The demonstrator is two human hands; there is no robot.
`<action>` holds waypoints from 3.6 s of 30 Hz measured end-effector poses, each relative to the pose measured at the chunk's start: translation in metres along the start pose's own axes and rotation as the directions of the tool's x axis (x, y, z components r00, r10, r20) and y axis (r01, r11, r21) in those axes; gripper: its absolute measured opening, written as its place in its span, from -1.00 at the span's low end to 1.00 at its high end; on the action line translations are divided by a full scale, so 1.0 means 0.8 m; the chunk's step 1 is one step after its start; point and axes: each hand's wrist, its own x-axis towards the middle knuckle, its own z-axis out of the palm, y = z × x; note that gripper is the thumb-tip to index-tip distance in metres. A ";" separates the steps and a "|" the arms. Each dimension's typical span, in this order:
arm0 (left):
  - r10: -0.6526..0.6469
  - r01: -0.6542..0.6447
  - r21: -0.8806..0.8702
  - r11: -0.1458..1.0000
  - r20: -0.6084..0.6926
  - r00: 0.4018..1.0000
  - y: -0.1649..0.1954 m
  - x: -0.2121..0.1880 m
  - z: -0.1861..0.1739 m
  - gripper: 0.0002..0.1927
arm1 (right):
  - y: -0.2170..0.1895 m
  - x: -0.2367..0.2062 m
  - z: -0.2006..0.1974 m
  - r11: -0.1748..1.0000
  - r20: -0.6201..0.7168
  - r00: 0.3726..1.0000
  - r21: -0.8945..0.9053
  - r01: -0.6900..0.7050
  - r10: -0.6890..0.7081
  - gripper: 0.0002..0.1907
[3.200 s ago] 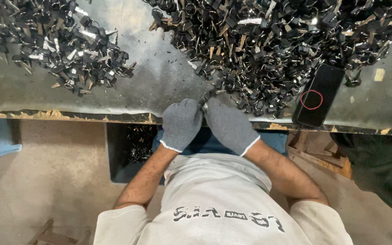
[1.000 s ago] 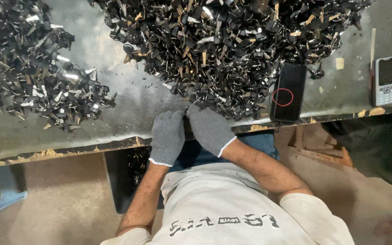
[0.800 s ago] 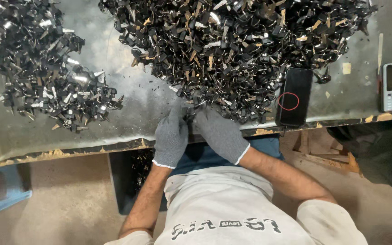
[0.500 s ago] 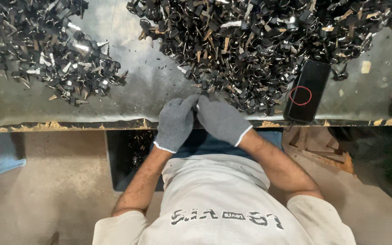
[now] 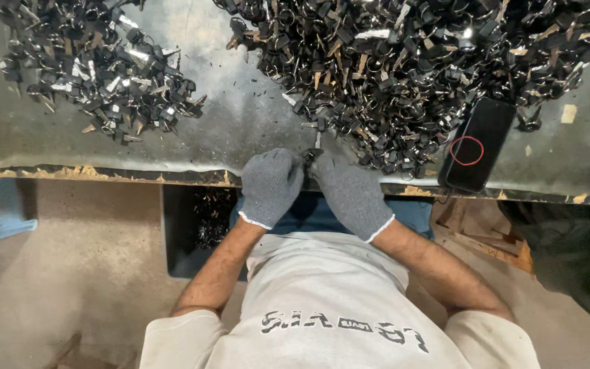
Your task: The person, wearing gloves, picks small black metal hardware pieces one at a time from a large pile on the workbench, briefly handles each piece, and drops selected pieces into a bin below the bench. The repetitive pick-and-sort handling continues throughout the episode.
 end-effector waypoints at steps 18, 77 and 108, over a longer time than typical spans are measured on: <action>-0.035 0.043 0.040 0.998 -0.182 0.983 -0.004 0.010 -0.042 -0.90 | 0.015 0.014 -0.018 0.958 -0.053 0.999 0.287 0.012 0.003 -0.60; -0.003 0.003 0.005 1.000 0.031 1.000 0.002 0.020 0.007 -0.80 | 0.018 0.020 -0.015 0.925 0.016 0.996 0.370 -0.087 0.087 -0.71; 0.013 -0.027 0.113 0.993 0.124 0.992 0.000 0.022 0.005 -0.82 | -0.001 0.029 -0.003 0.982 0.072 0.984 0.081 -0.171 0.166 -0.88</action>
